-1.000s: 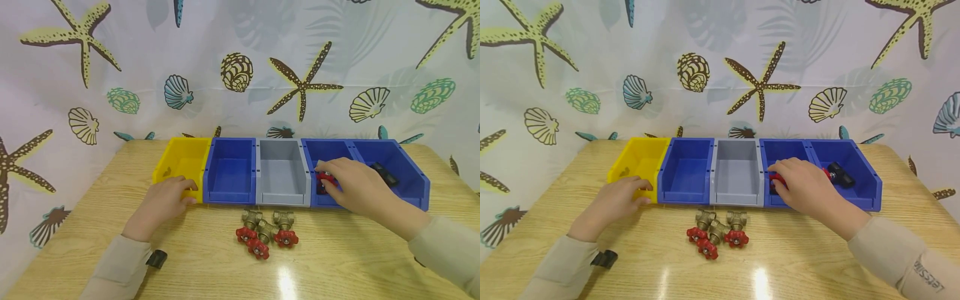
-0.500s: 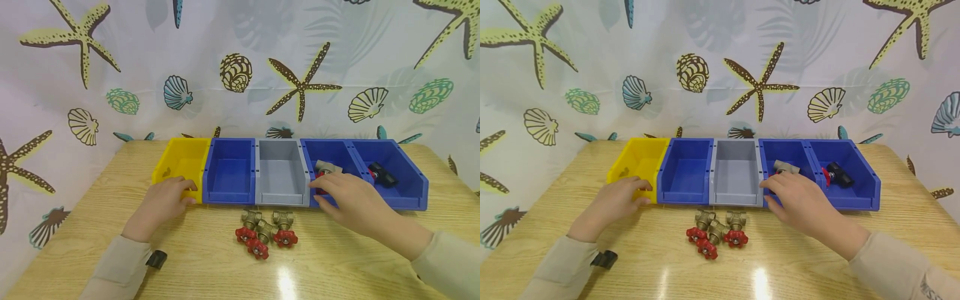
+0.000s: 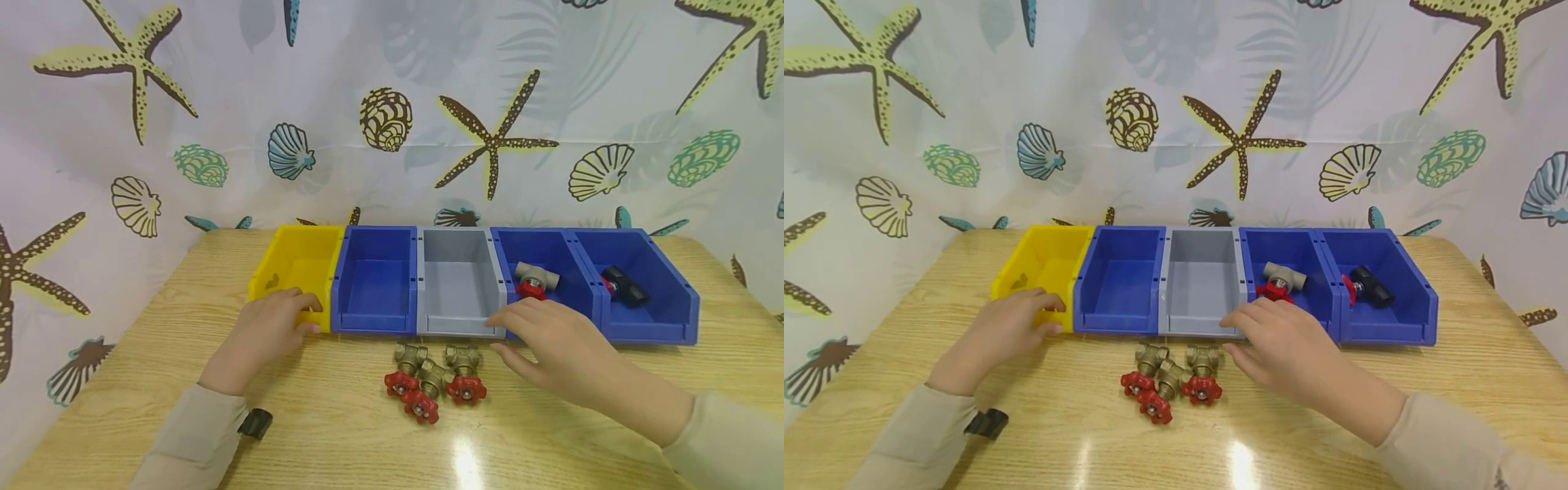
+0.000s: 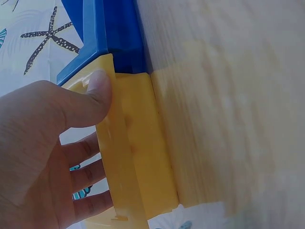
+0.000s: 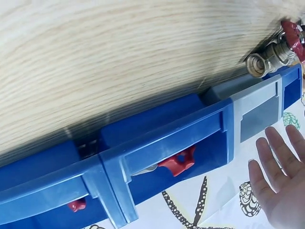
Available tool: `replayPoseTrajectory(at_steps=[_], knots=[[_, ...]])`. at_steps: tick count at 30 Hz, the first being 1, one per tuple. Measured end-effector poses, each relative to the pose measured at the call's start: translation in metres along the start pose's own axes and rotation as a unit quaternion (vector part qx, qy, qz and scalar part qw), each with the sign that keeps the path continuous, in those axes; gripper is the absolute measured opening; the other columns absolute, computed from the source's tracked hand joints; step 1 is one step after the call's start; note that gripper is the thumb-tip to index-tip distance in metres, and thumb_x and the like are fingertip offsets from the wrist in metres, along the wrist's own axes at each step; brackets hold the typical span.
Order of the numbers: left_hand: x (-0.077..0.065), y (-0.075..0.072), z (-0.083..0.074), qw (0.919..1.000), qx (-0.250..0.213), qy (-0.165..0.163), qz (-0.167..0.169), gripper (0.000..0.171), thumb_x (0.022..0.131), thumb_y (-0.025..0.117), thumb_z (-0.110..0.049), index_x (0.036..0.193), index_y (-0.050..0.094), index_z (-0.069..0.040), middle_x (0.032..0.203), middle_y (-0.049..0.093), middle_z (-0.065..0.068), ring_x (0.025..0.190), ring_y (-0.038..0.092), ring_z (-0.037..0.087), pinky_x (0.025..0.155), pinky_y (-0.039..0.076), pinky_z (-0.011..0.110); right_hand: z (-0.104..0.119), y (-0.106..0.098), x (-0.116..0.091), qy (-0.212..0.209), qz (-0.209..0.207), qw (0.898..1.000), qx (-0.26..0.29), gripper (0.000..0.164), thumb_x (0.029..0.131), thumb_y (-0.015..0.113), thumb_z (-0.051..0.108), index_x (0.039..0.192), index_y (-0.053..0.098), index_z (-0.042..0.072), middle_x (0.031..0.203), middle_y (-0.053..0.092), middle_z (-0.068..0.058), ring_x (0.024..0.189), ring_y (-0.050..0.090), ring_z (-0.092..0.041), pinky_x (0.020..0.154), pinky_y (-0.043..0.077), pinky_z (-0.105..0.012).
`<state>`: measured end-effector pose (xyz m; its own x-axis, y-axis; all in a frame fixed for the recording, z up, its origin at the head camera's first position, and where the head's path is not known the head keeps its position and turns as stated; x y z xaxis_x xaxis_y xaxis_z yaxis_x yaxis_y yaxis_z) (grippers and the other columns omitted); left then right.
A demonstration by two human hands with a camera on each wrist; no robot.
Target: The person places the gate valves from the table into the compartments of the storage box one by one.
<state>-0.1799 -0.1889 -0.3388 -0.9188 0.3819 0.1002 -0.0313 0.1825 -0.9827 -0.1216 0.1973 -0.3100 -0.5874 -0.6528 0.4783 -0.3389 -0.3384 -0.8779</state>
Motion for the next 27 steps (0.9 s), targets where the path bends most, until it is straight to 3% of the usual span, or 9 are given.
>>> replayPoseTrajectory(at_steps=[2,9,17,27], knots=[[0.000,0.000,0.000,1.0000,0.000,0.001,-0.001,0.024,0.086,0.079,-0.028,0.106,0.071,-0.016,0.087,0.061,-0.002,0.074,0.053,0.018,0.062,0.047,0.035,0.003,0.001,0.000,0.004,0.008,1.000,0.001,0.029,0.097,0.060,0.037,0.107,0.071,0.012,0.100,0.070,0.003,0.087,0.065,-0.016,0.072,0.055,-0.036],[0.000,0.000,0.000,1.0000,0.000,0.003,-0.002,0.024,0.086,0.079,-0.028,0.106,0.071,-0.016,0.088,0.061,-0.002,0.074,0.053,0.017,0.062,0.047,0.034,0.013,0.006,0.001,0.044,0.058,0.997,0.018,0.030,0.087,0.075,0.032,0.110,0.071,0.014,0.104,0.069,0.004,0.095,0.065,-0.016,0.078,0.056,-0.038],[0.000,-0.002,0.000,1.0000,-0.008,-0.002,0.005,0.025,0.087,0.078,-0.029,0.107,0.072,-0.016,0.088,0.062,-0.003,0.076,0.054,0.018,0.067,0.047,0.036,0.022,0.013,0.000,0.075,0.114,0.990,0.032,0.037,0.091,0.070,0.043,0.116,0.068,0.016,0.115,0.067,0.002,0.108,0.063,-0.022,0.091,0.052,-0.046],[-0.001,-0.007,0.000,0.9995,-0.019,-0.012,0.020,0.025,0.088,0.077,-0.032,0.108,0.073,-0.017,0.098,0.067,-0.001,0.087,0.060,0.020,0.073,0.051,0.042,0.026,0.025,-0.002,0.075,0.139,0.987,0.029,0.050,0.091,0.066,0.053,0.121,0.065,0.013,0.116,0.066,0.001,0.107,0.064,-0.021,0.090,0.052,-0.043]])
Point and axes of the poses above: each hand's wrist, its own x-axis towards the middle knuckle, its own y-axis out of the palm, z = x × y, the point moved 1 cm from there along x, towards the middle knuckle
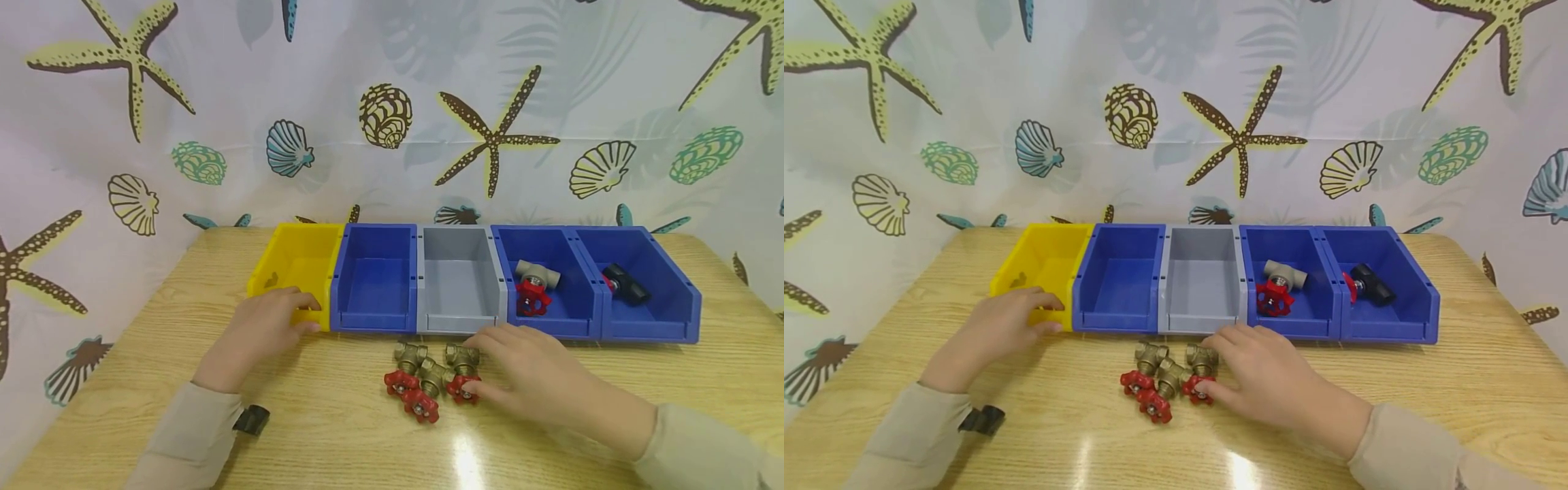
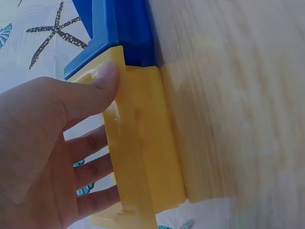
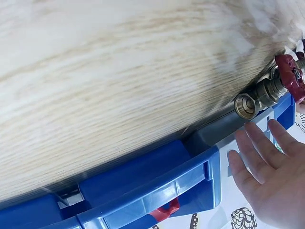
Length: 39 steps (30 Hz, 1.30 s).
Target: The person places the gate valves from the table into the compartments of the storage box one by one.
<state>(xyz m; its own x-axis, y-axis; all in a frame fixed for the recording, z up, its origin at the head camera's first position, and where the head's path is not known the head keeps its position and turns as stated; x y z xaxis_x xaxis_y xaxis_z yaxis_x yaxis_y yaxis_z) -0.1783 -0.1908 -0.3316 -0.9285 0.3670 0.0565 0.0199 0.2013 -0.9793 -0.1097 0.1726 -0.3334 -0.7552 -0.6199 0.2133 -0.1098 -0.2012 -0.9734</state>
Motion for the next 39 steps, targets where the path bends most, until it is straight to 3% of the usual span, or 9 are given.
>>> replayPoseTrajectory(at_steps=[8,21,34,39], knots=[[0.000,-0.002,0.003,0.9999,-0.010,-0.001,0.009,0.026,0.089,0.075,-0.034,0.110,0.073,-0.019,0.104,0.068,-0.002,0.096,0.063,0.021,0.078,0.051,0.046,0.004,0.003,0.001,0.018,0.035,0.999,0.012,0.065,0.090,0.057,0.066,0.128,0.062,0.013,0.122,0.065,-0.002,0.110,0.063,-0.025,0.091,0.052,-0.047],[0.000,-0.005,0.009,0.9995,-0.024,-0.016,0.016,0.023,0.090,0.074,-0.034,0.108,0.074,-0.020,0.103,0.068,-0.002,0.097,0.063,0.022,0.078,0.050,0.048,0.006,0.009,0.003,0.014,0.044,0.999,0.014,0.067,0.088,0.065,0.061,0.132,0.060,0.010,0.126,0.064,-0.007,0.111,0.064,-0.030,0.091,0.052,-0.049],[0.002,-0.004,0.007,0.9999,-0.008,0.001,0.011,0.024,0.089,0.075,-0.031,0.108,0.074,-0.016,0.103,0.068,0.001,0.100,0.064,0.025,0.081,0.052,0.051,0.007,0.015,0.007,-0.009,0.049,0.999,0.001,0.078,0.082,0.072,0.058,0.137,0.055,0.006,0.127,0.063,-0.010,0.112,0.062,-0.031,0.095,0.049,-0.050],[0.002,-0.004,0.006,1.0000,-0.001,0.008,0.005,0.024,0.089,0.075,-0.030,0.107,0.074,-0.015,0.102,0.069,0.002,0.105,0.064,0.030,0.090,0.049,0.056,0.007,0.016,0.007,-0.011,0.049,0.999,0.004,0.079,0.081,0.075,0.057,0.138,0.053,0.005,0.128,0.063,-0.010,0.113,0.062,-0.032,0.095,0.049,-0.051]])
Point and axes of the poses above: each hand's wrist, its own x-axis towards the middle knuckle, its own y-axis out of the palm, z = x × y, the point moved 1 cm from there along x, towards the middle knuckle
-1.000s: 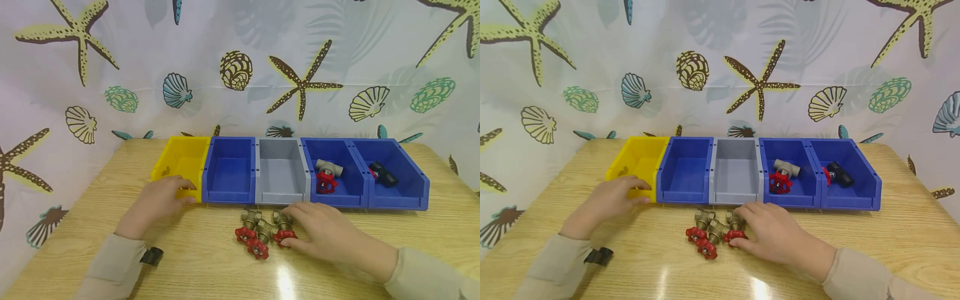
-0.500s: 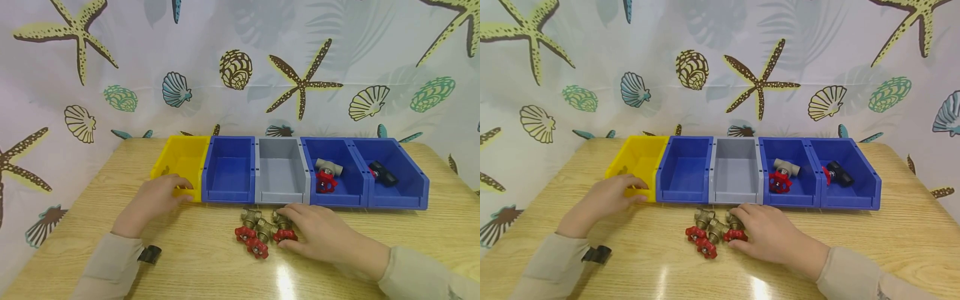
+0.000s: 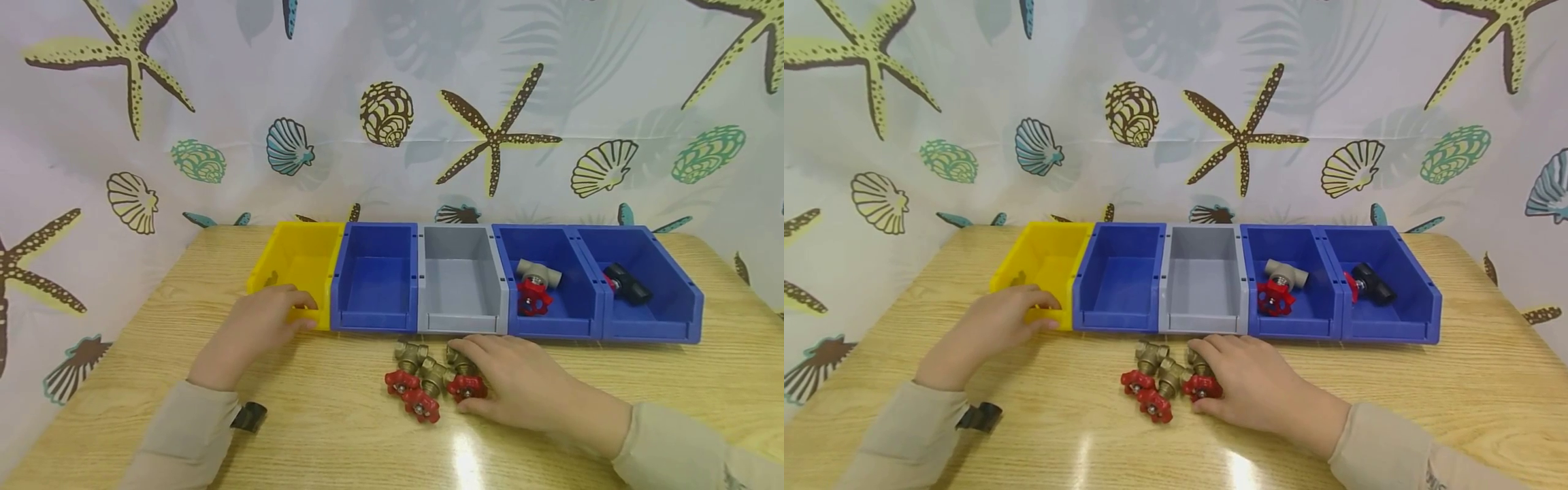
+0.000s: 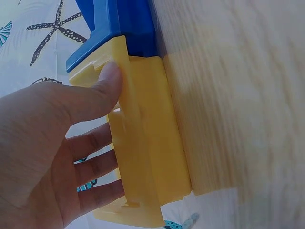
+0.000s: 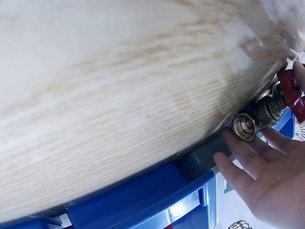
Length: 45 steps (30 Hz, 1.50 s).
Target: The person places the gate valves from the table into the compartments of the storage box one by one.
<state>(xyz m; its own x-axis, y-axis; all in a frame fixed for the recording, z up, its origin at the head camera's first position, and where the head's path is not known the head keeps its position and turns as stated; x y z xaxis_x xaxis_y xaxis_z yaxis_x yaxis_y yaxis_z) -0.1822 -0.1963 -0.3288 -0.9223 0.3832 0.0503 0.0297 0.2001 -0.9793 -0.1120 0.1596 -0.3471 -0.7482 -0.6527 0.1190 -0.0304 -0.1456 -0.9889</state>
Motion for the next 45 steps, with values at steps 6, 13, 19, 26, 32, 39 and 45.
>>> replayPoseTrajectory(at_steps=[6,13,19,26,32,39,45], knots=[[-0.001,-0.001,-0.002,0.9999,0.003,0.008,-0.008,0.022,0.089,0.075,-0.028,0.106,0.073,-0.014,0.099,0.068,0.002,0.100,0.065,0.029,0.087,0.051,0.053,0.000,0.001,0.001,-0.002,-0.001,1.000,-0.005,0.081,0.081,0.074,0.057,0.138,0.053,0.005,0.127,0.063,-0.011,0.113,0.061,-0.033,0.096,0.048,-0.052],[-0.001,0.001,-0.002,0.9999,0.005,0.010,-0.009,0.022,0.089,0.075,-0.029,0.106,0.074,-0.015,0.095,0.067,0.000,0.089,0.063,0.022,0.077,0.053,0.045,0.001,0.003,0.001,0.000,-0.001,1.000,-0.008,0.080,0.081,0.075,0.057,0.139,0.053,0.005,0.126,0.063,-0.010,0.114,0.061,-0.033,0.095,0.048,-0.052],[0.000,0.003,-0.002,0.9999,0.008,0.008,-0.008,0.024,0.088,0.076,-0.029,0.107,0.073,-0.014,0.095,0.066,-0.001,0.083,0.059,0.020,0.073,0.051,0.041,0.001,0.001,0.001,0.005,-0.002,1.000,-0.009,0.078,0.080,0.075,0.056,0.136,0.055,0.006,0.124,0.064,-0.010,0.111,0.063,-0.032,0.093,0.050,-0.051],[0.000,0.003,-0.002,0.9999,0.008,0.009,-0.011,0.023,0.088,0.076,-0.029,0.106,0.074,-0.015,0.094,0.065,-0.001,0.081,0.058,0.019,0.072,0.051,0.040,0.001,0.000,-0.001,0.006,-0.002,1.000,-0.012,0.078,0.079,0.076,0.057,0.135,0.057,0.006,0.120,0.065,-0.008,0.107,0.064,-0.030,0.091,0.051,-0.050],[-0.001,0.001,-0.001,0.9999,0.005,0.006,-0.007,0.023,0.088,0.076,-0.029,0.106,0.074,-0.014,0.093,0.065,-0.001,0.080,0.056,0.019,0.070,0.051,0.039,0.002,-0.001,-0.003,-0.001,-0.004,1.000,-0.017,0.078,0.078,0.076,0.057,0.135,0.057,0.007,0.115,0.065,-0.007,0.100,0.065,-0.027,0.087,0.053,-0.048],[-0.002,0.000,-0.001,0.9999,0.009,0.009,-0.008,0.023,0.088,0.076,-0.028,0.106,0.074,-0.015,0.093,0.066,0.000,0.080,0.058,0.019,0.069,0.051,0.039,0.001,-0.004,-0.006,-0.011,-0.014,1.000,-0.024,0.074,0.076,0.078,0.057,0.129,0.061,0.009,0.106,0.064,-0.001,0.091,0.064,-0.020,0.080,0.055,-0.041],[-0.002,0.000,-0.001,0.9999,0.013,0.006,-0.007,0.022,0.089,0.076,-0.029,0.106,0.074,-0.015,0.093,0.065,-0.001,0.082,0.060,0.020,0.068,0.051,0.039,0.000,-0.006,-0.009,-0.014,-0.031,0.999,-0.022,0.072,0.075,0.079,0.056,0.127,0.061,0.010,0.106,0.063,0.002,0.090,0.064,-0.018,0.079,0.055,-0.040]])
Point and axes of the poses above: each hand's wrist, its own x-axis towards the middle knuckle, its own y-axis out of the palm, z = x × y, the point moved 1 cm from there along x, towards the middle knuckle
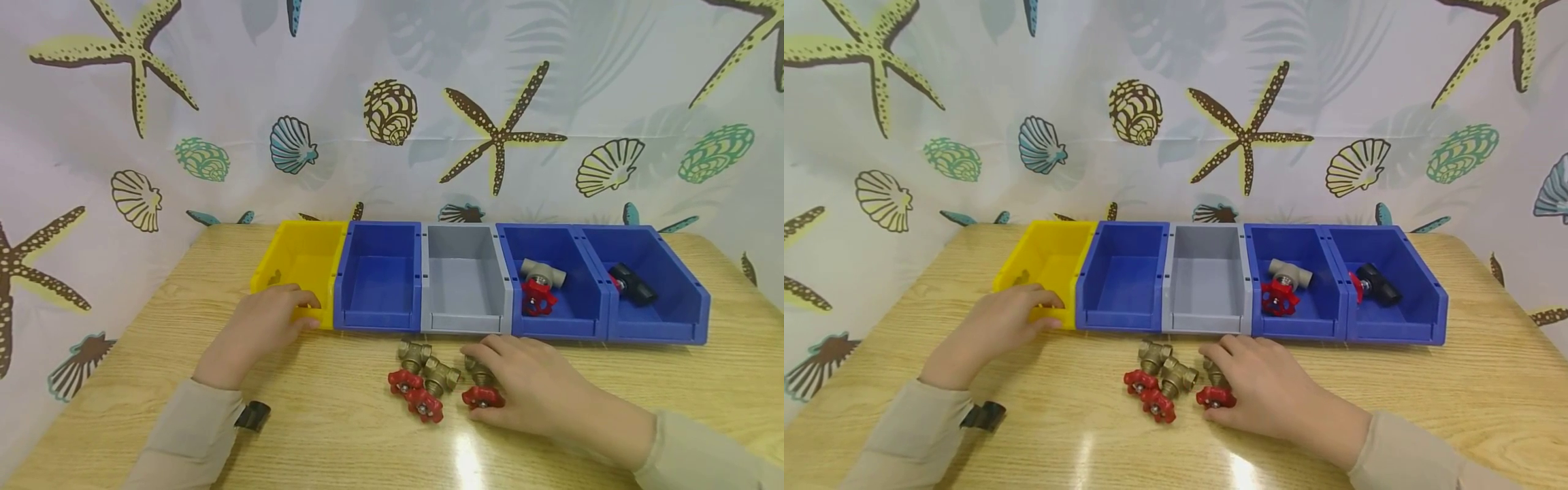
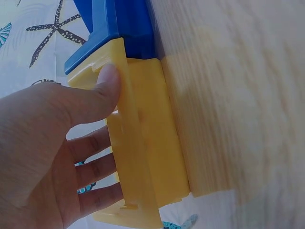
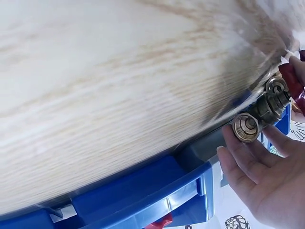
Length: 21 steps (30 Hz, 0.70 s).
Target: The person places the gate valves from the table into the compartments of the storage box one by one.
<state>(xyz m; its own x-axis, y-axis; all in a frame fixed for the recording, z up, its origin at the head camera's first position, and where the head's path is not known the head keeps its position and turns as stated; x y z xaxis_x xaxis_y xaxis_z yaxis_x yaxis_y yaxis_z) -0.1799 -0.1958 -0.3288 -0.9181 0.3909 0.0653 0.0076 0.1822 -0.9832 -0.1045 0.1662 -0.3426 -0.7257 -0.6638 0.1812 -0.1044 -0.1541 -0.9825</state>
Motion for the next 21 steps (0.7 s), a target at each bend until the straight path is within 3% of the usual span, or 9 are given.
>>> replayPoseTrajectory(at_steps=[21], knots=[[0.001,0.002,0.000,1.0000,0.000,0.000,0.001,0.023,0.088,0.076,-0.029,0.107,0.074,-0.015,0.093,0.065,-0.001,0.081,0.059,0.019,0.068,0.051,0.039,0.000,-0.022,-0.009,0.009,-0.007,1.000,-0.013,0.073,0.076,0.078,0.057,0.130,0.059,0.012,0.112,0.062,0.001,0.096,0.062,-0.018,0.083,0.054,-0.043]])
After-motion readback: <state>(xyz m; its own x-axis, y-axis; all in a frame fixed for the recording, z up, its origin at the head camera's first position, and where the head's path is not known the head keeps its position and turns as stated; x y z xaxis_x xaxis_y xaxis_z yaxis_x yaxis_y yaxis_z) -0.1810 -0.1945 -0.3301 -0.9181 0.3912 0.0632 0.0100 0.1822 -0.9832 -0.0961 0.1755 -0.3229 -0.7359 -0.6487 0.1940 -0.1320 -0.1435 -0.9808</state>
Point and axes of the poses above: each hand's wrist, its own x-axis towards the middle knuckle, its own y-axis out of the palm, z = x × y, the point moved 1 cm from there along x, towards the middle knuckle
